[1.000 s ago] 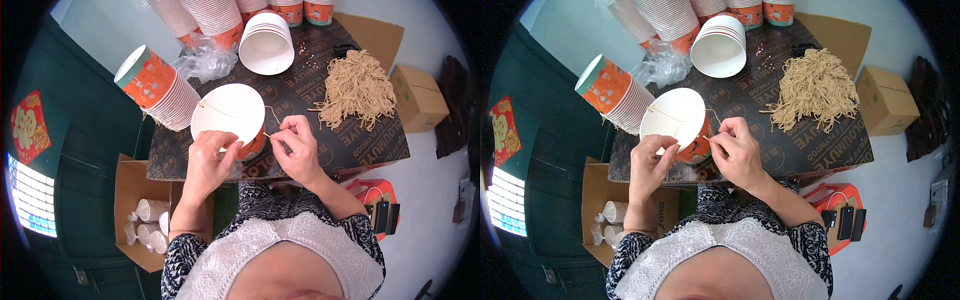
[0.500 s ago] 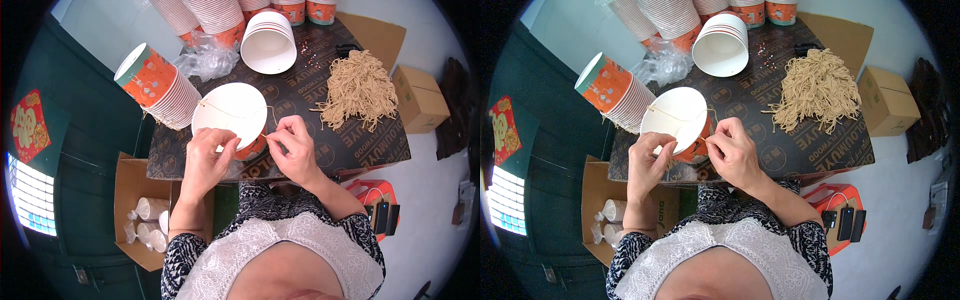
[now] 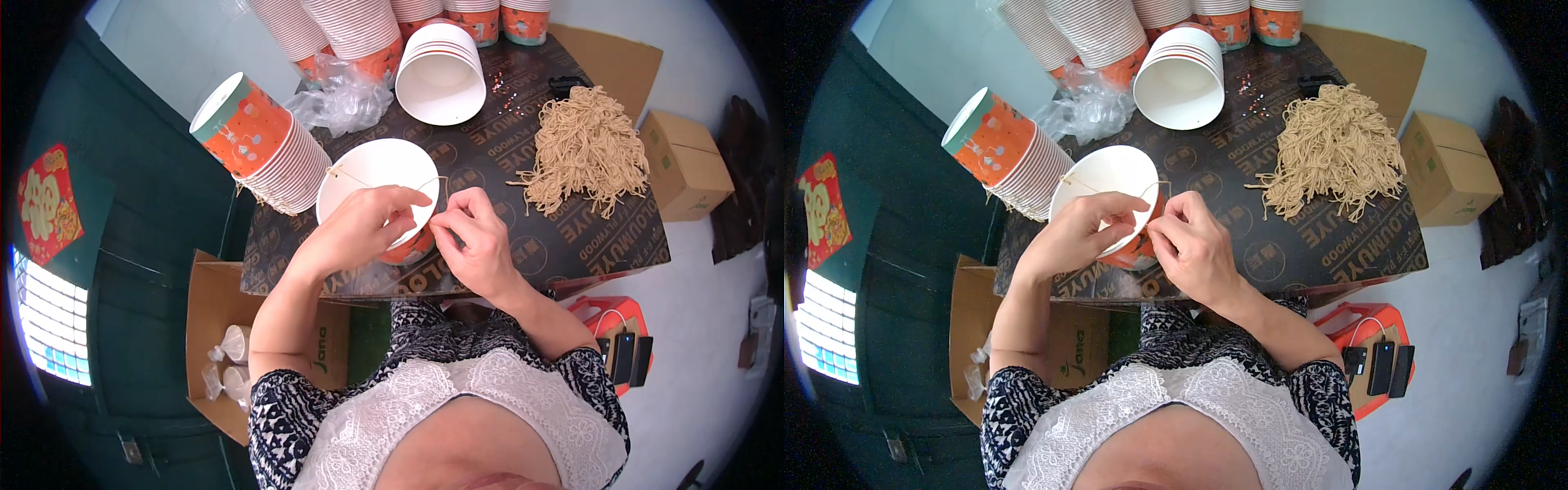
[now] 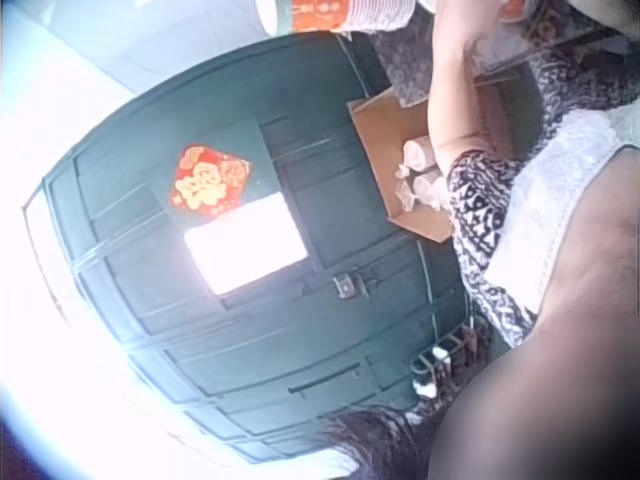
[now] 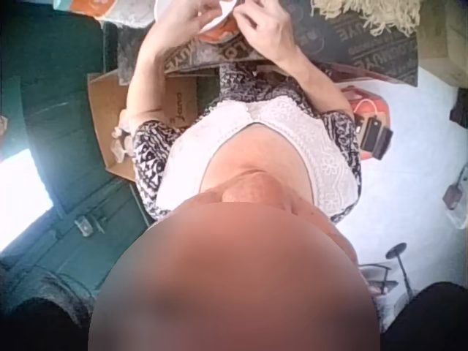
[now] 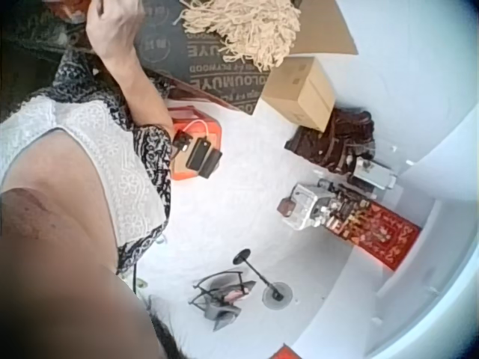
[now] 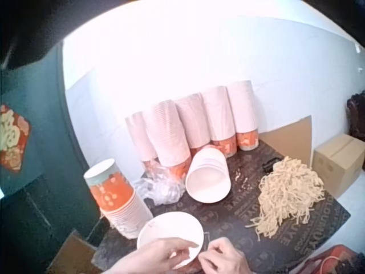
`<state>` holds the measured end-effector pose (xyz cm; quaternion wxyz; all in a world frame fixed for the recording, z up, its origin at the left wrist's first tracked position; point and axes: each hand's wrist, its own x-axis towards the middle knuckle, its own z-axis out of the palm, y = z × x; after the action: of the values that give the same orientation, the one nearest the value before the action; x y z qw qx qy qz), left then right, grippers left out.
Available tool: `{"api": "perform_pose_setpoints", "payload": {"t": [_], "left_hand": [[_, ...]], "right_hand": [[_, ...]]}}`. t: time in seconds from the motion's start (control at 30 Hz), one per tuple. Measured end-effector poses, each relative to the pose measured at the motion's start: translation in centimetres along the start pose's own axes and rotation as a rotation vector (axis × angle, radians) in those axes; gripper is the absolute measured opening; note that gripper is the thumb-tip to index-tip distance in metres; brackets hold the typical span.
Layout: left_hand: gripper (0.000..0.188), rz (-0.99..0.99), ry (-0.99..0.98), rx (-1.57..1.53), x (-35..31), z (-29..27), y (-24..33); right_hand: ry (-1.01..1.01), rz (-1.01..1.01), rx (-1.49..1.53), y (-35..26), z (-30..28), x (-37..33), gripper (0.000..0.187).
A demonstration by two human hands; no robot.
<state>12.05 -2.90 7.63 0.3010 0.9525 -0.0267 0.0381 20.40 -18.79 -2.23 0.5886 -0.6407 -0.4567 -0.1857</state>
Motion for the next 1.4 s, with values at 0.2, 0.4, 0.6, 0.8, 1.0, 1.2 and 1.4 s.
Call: {"api": "perform_pose_setpoints", "payload": {"t": [0.2,0.4,0.6,0.8,1.0,1.2,1.4], "left_hand": [[0.016,-0.036,-0.076,-0.08,0.8,0.5,-1.6],[0.017,-0.074,-0.058,-0.118,0.7,0.6,-1.6],[0.021,-0.09,-0.065,-0.203,0.5,0.2,-1.1],[0.014,-0.079,-0.114,-0.191,0.9,0.7,-1.7],[0.008,-0.08,-0.087,-0.225,0.7,0.7,-2.1],[0.006,-0.131,-0.074,-0.343,0.8,0.2,-2.3],[0.004,-0.132,-0.064,-0.43,0.4,0.2,-2.2]], "right_hand": [[-0.009,-0.009,-0.018,0.0,0.0,0.0,0.012],[-0.021,-0.015,-0.01,0.0,-0.1,0.0,0.012],[-0.043,0.044,0.021,0.1,-0.1,-0.3,0.01],[-0.05,0.044,0.018,0.0,-0.1,-0.1,0.01],[-0.095,0.042,0.01,0.3,-0.4,-0.2,0.01],[-0.136,0.034,-0.004,0.4,-0.7,0.0,0.01],[-0.154,0.103,0.065,-0.5,-0.8,0.4,0.012]]}}
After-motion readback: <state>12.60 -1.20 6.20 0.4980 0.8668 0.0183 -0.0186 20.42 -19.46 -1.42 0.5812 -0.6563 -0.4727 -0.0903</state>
